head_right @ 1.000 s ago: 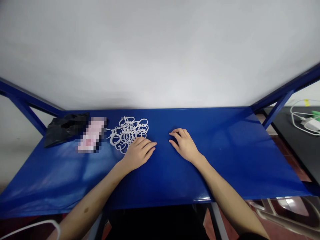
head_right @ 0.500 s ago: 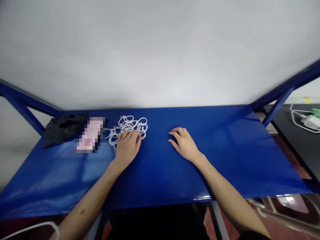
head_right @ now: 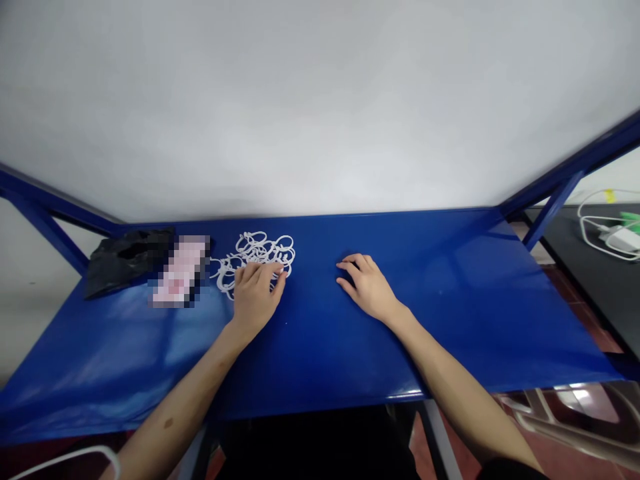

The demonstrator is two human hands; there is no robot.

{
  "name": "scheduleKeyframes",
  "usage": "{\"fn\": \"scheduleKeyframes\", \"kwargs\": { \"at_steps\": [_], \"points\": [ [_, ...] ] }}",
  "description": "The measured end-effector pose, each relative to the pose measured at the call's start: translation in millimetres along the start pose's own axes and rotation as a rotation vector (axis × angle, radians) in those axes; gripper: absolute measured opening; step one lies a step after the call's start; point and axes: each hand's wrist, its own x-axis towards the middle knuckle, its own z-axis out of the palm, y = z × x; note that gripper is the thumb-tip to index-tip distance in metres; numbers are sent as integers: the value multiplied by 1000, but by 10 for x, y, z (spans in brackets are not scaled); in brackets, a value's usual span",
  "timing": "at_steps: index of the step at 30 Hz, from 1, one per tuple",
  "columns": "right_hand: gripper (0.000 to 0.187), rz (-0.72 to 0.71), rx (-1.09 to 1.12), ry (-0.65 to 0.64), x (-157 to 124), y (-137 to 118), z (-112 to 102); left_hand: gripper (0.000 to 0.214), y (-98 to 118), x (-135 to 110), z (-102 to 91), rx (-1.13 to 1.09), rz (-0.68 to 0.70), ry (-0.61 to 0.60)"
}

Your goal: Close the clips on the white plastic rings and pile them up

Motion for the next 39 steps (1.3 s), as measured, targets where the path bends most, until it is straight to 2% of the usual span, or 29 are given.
{"fn": "scheduleKeyframes", "kwargs": {
  "at_steps": [5,11,14,18,22,27,31,34,37,39],
  "points": [
    [31,-1,-1,3,-3,2,-1,14,-25,-21,83,55,50,-91],
    [31,-2,8,-1,1,-19,0,17,-45,-23,70,50,51,-91],
    [31,0,5,3,0,-18,7,15,-48,-14,9,52,56,-40],
    [31,1,7,6,-2,-2,8,13,-26,15,-89,86,94,97],
    [26,22,113,46,0,-78,-1,12,44,30,-152,63,252,195],
    [25,93,491,69,-18,-353,37,15,205,1,-141,-104,554,87],
    [21,97,593,97,-54,-468,118,16,313,-25,-71,-116,637,80],
    [17,97,568,174,-74,-460,153,12,338,-52,-31,-229,572,82],
    [17,83,540,236,-83,-443,154,14,336,-74,-33,-413,298,108],
    [17,46,518,247,-91,-441,150,16,334,-76,-49,-512,117,42]
  ]
}}
